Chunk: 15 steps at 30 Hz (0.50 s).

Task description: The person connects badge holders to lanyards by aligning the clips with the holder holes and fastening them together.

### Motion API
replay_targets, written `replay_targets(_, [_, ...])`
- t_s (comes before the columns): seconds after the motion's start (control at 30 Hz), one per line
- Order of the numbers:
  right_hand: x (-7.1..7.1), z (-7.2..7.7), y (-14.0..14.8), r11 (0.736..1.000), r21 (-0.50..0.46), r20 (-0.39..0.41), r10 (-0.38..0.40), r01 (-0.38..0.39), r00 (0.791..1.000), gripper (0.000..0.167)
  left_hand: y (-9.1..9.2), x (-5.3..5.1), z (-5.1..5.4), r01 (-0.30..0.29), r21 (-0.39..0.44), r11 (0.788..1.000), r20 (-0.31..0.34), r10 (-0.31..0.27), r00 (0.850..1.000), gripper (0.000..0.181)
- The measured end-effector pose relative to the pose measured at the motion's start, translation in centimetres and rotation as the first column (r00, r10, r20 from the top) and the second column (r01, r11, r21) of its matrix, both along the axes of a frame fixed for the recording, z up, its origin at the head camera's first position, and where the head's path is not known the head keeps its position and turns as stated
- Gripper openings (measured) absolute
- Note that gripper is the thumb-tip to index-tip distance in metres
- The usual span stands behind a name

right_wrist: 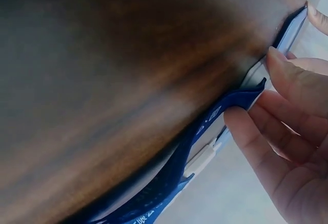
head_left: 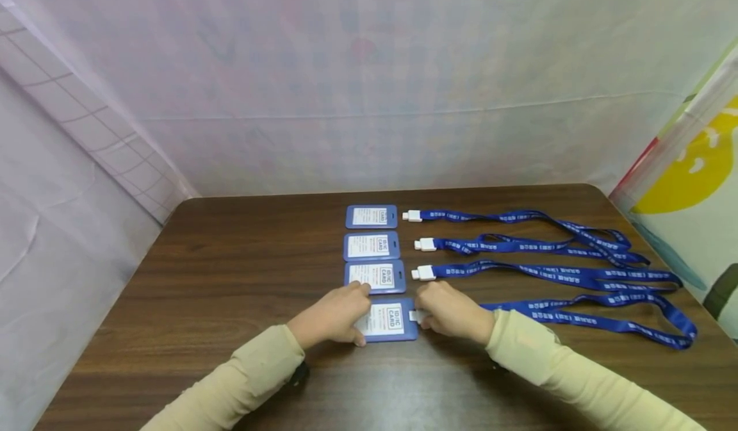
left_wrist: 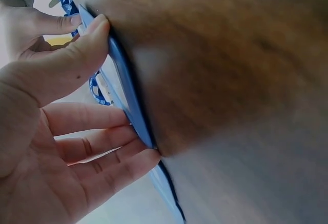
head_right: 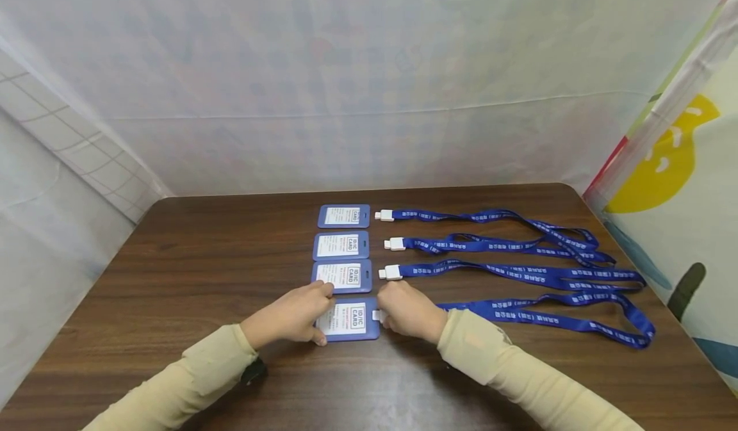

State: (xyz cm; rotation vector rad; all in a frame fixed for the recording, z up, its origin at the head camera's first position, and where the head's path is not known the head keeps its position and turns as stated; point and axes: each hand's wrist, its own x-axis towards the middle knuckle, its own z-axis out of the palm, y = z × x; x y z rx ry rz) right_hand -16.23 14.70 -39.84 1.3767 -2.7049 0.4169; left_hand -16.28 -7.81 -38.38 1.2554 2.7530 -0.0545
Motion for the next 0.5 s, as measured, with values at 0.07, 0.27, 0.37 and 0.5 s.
replay_targets(0.07, [0.01,0.07,0.08,1.0,0.016,-0.003,-0.006,0.006,1.0,0.02,0.06,-0.08,0.01,-0.003,0.009,1.0,0.0,0.003,1.0,0.042])
replay_targets(0.27, [-0.1,0.03,0.19,0.999,0.041,0.014,-0.006,0.005,1.0,0.018,0.06,-0.17,-0.03,-0.032,0.02,0.999,0.021,0.032,0.999,0.046])
replay_targets(0.37, [-0.17,0.1,0.2,0.999,0.04,0.029,-0.001,0.0,1.0,0.018,0.08,-0.07,0.09,-0.04,0.021,0.999,0.035,0.04,0.999,0.045])
replay_targets(0.5, [-0.28,0.34,0.31,0.999,0.038,0.062,0.004,-0.007,0.998,0.017,0.06,-0.06,0.21,-0.043,0.031,0.999,0.042,0.042,0.998,0.047])
